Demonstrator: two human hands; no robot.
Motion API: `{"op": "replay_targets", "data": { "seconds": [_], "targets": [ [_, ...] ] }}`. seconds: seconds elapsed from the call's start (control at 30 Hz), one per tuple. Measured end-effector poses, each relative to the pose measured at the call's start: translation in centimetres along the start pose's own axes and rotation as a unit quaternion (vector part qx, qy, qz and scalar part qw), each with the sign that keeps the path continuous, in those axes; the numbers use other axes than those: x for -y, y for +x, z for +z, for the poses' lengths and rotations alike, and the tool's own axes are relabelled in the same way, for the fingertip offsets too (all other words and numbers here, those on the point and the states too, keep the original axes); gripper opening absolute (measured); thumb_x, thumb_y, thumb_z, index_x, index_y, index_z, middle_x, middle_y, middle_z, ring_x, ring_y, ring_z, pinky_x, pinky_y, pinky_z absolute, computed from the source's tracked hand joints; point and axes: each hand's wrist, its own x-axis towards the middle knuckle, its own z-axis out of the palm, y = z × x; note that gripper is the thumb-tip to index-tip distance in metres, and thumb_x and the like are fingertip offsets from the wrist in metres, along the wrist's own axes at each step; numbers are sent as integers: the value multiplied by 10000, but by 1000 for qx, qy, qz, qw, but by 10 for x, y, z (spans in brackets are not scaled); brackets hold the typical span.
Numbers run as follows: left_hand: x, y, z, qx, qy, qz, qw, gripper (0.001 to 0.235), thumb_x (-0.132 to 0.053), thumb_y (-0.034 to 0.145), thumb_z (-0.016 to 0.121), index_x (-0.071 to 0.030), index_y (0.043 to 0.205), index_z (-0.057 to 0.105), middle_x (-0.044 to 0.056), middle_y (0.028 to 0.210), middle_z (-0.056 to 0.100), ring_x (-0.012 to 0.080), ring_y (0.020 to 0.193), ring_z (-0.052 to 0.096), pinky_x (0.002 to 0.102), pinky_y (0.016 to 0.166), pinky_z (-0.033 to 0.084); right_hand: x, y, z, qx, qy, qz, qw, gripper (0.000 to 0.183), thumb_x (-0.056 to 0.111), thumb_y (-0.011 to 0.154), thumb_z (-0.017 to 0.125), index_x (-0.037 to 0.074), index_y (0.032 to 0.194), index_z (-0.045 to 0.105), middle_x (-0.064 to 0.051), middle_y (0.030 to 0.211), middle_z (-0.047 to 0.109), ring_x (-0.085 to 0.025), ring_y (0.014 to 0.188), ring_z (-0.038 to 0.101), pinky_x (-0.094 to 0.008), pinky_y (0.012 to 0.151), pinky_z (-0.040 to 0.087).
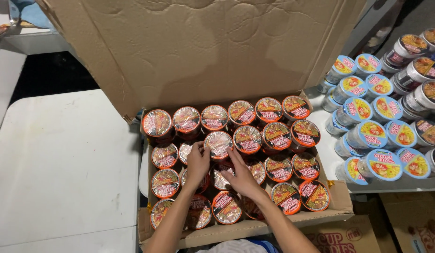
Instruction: Sorting and packing individual cups of instant noodles into a box.
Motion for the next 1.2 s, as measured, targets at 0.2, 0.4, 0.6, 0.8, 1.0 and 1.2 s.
{"op": "replay_targets", "data": {
  "seconds": [0.2, 0.4, 0.6, 0.8, 1.0, 1.2],
  "targets": [
    [10, -14, -12, -18, -39, 13, 999, 513, -257, 956, 654, 28, 1367, 541, 245, 1248, 696, 305, 1147, 712, 383, 931, 568, 12, -17, -8, -19, -4, -11, 1000, 780, 189, 896, 714, 139, 1574, 331, -175, 1647, 288, -340, 1492, 350, -396, 1169, 336],
    [9, -58, -41, -58, 3, 5, 998, 502, -255, 953, 698, 17, 1357, 579, 227, 1269, 707, 321, 1183, 700, 387, 976, 548, 1, -25, 2, -58, 2, -80, 995, 499, 178, 908, 710, 65, 1373, 572, -135, 1433, 556, -293, 1324, 556, -386, 1099, 442],
    [-34, -120, -95, -103, -40, -30, 993, 499, -259, 925, 707, -8, 1343, 598, 186, 1299, 699, 290, 1118, 731, 361, 878, 611, 34, -48, 20, 11, 56, -70, 996, 404, 157, 927, 701, 58, 1308, 613, -111, 1290, 644, -227, 1217, 656, -348, 1009, 518],
    [-9, -158, -151, -172, -90, -45, 980, 484, -178, 920, 700, -23, 1365, 590, 152, 1330, 677, 212, 1107, 726, 335, 880, 618, 65, -77, 55, 12, 63, -204, 977, 349, 98, 892, 710, 15, 1227, 656, -110, 1212, 676, -226, 1100, 682, -341, 964, 514],
    [37, -209, -222, -268, -61, -13, 962, 424, -132, 937, 704, -8, 1334, 623, 157, 1312, 693, 224, 1204, 681, 332, 908, 616, 91, -115, 125, 81, 214, -129, 965, 190, 81, 961, 649, 1, 1116, 726, -75, 1008, 726, -110, 870, 714, -274, 763, 584],
    [112, -267, -299, -323, 36, -105, 940, 401, -213, 935, 696, -72, 1308, 654, 125, 1211, 726, 219, 1042, 716, 349, 795, 594, 117, -155, 227, 216, 218, -93, 947, 196, 16, 970, 585, -7, 1103, 727, -91, 932, 744, -139, 832, 720, -293, 746, 594]
  ]
}}
